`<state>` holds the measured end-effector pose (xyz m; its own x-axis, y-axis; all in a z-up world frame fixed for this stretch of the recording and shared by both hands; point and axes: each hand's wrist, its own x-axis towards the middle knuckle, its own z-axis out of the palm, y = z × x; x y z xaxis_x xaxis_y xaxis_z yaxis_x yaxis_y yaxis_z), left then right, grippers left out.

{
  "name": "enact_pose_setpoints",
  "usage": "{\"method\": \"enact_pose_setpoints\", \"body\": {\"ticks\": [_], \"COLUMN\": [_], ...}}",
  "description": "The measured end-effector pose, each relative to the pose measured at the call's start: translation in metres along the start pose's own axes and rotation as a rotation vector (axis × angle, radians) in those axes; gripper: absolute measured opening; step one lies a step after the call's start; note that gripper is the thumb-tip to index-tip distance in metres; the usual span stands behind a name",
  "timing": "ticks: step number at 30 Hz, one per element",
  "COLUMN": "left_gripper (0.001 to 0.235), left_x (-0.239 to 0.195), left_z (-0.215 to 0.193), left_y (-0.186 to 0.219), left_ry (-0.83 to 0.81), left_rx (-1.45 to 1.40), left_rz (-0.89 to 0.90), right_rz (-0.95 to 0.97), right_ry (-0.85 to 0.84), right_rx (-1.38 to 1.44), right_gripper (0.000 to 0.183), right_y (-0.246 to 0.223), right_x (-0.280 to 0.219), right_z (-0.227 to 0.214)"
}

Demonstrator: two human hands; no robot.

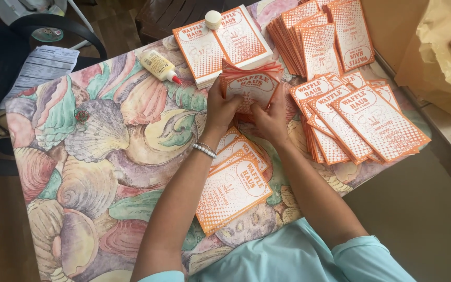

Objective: Folding and stacking paper waffle bags on a table into organized piles.

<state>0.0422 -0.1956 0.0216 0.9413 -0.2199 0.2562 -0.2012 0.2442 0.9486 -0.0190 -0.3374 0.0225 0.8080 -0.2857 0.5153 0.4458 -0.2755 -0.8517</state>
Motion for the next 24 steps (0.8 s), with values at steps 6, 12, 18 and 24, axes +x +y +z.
{"method": "enact_pose_setpoints", "body": {"ticks": [6,12,18,24], "left_gripper": [0.053,0.038,0.035,0.030], "left_x": [-0.007,0.000,-0.006,-0.021], "left_z": [0.005,0.002,-0.004,0.010], "left_y": [0.005,-0.023,-0.006,0.028], "left_ry": [-0.009,0.110,0.020,-0.004], "left_rx": [0.047,0.186,0.129,-0.275], "left_rz": [-0.145,-0.172,-0.129,-0.417], "right_rz": [0.103,0.156,0.260,0.094], "right_ry": [-0.202,-0.217,-0.077,-0.067], "right_rx": [-0.026,-0.095,-0.197,-0.677], "right_gripper": [0.038,0.031,0.016,0.058], "right_y": [0.016,0.012,0.017,-0.093], "right_x": [-0.002,-0.004,-0.010,-0.003], "right_z": [-0.023,-0.022,-0.018,-0.122]}}
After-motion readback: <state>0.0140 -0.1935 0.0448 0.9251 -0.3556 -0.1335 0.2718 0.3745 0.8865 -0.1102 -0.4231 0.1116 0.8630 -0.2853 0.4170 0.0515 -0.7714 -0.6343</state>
